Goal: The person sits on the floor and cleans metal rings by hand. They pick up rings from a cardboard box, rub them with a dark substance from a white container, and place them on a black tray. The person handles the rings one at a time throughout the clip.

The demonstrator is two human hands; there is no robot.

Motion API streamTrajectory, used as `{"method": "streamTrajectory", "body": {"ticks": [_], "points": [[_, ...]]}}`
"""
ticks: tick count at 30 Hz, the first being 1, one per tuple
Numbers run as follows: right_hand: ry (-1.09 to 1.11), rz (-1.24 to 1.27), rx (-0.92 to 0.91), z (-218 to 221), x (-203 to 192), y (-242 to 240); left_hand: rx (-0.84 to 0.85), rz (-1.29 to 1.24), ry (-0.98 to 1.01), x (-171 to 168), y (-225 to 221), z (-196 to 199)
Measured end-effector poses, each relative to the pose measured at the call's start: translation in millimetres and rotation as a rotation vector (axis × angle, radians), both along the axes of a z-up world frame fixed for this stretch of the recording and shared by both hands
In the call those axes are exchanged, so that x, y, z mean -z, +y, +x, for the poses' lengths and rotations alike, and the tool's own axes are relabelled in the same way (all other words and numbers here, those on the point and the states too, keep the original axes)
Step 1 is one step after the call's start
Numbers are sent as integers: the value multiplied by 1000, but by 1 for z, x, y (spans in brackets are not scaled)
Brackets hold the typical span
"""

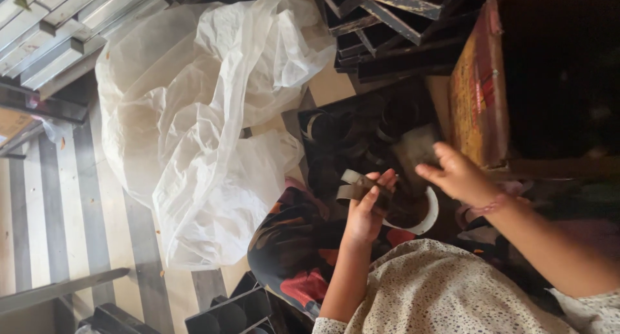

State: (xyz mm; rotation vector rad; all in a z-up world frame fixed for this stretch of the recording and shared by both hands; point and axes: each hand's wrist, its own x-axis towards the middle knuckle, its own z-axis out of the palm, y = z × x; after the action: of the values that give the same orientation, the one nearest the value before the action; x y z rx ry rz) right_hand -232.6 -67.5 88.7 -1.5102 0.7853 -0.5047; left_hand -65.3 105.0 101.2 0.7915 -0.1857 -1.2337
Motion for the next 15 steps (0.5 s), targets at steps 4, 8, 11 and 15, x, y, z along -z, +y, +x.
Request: {"method": "streamTrajectory", "body": {"ticks": [4,8,11,15], "points": [[-48,-78,-177,2,15,19,60,81,-57,6,-12,-16],[-12,-89,-173,-5,4,27,57,110,-101,14,-11,-23],[128,-230,-200,-7,-40,36,4,123,-101,27,-8,-23],[88,-597,-231,-10,-57,48,30,0,26,2,-2,-23]]}}
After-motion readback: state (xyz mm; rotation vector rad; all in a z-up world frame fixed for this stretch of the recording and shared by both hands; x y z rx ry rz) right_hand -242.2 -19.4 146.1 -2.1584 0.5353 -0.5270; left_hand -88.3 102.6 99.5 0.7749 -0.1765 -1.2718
